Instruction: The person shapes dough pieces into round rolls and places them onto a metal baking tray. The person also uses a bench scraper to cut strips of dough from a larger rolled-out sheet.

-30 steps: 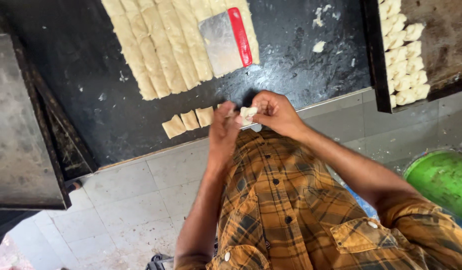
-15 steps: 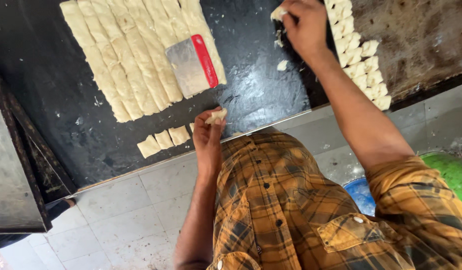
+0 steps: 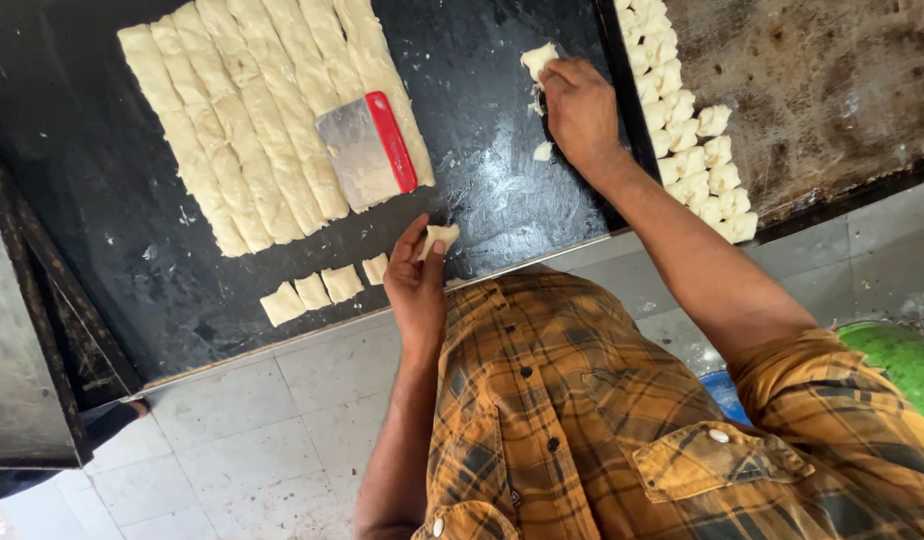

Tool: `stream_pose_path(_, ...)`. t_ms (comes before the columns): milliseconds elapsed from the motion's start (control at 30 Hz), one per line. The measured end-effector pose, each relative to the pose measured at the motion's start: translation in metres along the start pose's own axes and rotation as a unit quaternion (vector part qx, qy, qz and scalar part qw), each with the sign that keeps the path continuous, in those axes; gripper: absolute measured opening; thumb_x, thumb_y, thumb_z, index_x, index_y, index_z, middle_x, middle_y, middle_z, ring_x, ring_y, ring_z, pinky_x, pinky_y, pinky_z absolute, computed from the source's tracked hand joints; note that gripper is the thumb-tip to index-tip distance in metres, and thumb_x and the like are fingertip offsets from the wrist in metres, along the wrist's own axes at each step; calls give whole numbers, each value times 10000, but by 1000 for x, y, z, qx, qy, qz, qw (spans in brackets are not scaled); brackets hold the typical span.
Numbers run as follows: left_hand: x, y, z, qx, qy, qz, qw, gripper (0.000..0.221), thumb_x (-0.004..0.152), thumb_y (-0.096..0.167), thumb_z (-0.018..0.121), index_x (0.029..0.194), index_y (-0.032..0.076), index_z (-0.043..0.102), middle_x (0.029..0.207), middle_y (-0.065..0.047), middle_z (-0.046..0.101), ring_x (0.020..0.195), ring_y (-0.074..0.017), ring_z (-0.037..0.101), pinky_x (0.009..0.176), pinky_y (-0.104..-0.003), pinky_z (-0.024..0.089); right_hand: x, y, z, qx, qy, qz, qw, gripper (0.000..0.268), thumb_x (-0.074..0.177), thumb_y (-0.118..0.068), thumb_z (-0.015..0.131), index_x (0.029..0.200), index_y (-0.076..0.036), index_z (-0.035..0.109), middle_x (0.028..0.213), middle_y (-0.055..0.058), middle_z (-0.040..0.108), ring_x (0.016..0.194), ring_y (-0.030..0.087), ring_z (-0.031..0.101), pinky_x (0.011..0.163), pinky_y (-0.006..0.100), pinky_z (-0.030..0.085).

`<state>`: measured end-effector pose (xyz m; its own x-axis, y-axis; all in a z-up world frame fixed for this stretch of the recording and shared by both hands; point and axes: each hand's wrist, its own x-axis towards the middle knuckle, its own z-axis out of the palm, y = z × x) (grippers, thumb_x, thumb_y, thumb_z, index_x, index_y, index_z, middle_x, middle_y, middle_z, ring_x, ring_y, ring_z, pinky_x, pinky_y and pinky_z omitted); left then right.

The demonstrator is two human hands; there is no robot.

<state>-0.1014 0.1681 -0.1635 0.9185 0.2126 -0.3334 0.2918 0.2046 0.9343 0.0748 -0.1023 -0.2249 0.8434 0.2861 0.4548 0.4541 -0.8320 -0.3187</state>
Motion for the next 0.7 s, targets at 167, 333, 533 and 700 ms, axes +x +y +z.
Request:
stream_pose_path(167,9,3,1,-9,-8,38,999,275,1011,14,642,1271,-74,645,1171,-119,737,1073,-137,685,942,-251,538,-7,-16,-21,8,-59,42,997,91,904,39,717,988,16,741,1095,158,743,1013,332,694,894,415,566)
stream_pose_path(333,17,-5,5,-32,-28,50,998,257,1021,19,640,1260,-76,636,1160,-112,738,1077,-140,690,921,-246,544,-7,-60,-81,378,-131,282,872,255,915,42,683,1143,-68,709,1109,93,752,960,167,726,814,299,595)
stream_pose_path(533,15,10,7,-78,-130,10,988,278,1069,49,568,1323,-49,619,1145,-122,741,1041,-154,703,901,-272,560,-20,-141,-97,451,-114,116,878,277,949,35,726,1202,-79,718,1178,50,754,1054,159,746,900,302,631)
stream_pose_path(700,4,41,-8,-167,-204,-97,960,387,1055,49,513,1431,-40,545,1235,-61,698,1114,-104,673,969,-244,549,-23,-178,-93,176,-10,-132,976,302,772,-113,883,1042,-87,751,1045,59,748,983,245,652,837,430,536)
